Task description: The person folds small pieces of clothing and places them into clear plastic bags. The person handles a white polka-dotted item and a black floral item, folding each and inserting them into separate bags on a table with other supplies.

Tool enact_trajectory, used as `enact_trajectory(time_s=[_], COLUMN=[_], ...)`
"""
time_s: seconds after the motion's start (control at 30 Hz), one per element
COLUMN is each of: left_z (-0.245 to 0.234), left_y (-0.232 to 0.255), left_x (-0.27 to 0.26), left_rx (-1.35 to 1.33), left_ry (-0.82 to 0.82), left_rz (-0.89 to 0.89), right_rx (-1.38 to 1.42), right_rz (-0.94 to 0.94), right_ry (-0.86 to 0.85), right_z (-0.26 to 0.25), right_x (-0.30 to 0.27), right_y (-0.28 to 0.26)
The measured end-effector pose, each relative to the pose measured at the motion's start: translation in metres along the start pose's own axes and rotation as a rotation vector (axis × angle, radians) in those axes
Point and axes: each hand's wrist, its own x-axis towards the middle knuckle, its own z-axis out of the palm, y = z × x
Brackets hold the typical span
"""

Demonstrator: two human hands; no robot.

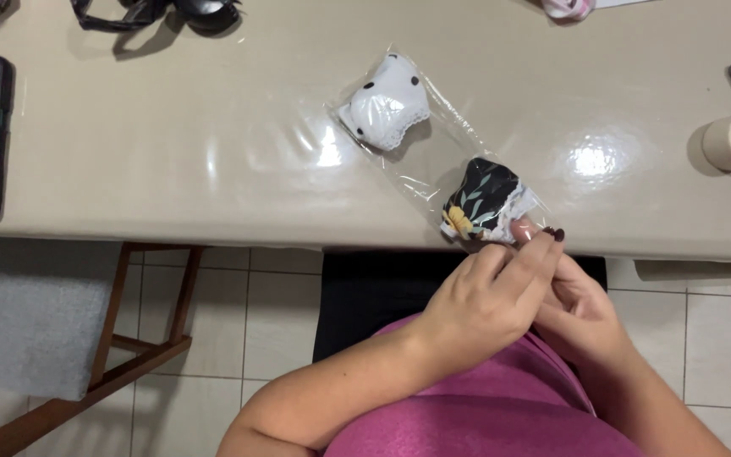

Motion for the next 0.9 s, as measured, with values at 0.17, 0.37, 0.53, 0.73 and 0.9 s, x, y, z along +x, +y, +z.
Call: enact_trajectory(time_s=[0.17, 0.37, 0.53, 0.73, 0.9], left_z=[0.001, 0.002, -0.004, -0.006, -0.009], left_y=[-0.004, -0.007, -0.01, -0.008, -0.012], left_x=[-0.006, -0.007, -0.005, -0.007, -0.008], left_rx=[-0.042, -0.05, -0.042, -0.109, -0.136], left_ry=[0.003, -0.015, 0.002, -0.015, -0.048], left_rz=[0.046, 0.062, 0.046, 0.078, 0.08], right_rx=[0.109, 0.123, 0.284, 0.882, 0.936], right_rz=[0.057, 0.148, 0.06, 0.129, 0.218], right_ry=[-0.297, -0.251, -0.385, -0.598, -0.646], right_z=[-0.021, -0.039, -0.016, 0.001, 0.003], right_x=[0.011, 0.015, 0.005, 0.011, 0.024], right_y=[0.019, 0.036, 0.001, -0.019, -0.016])
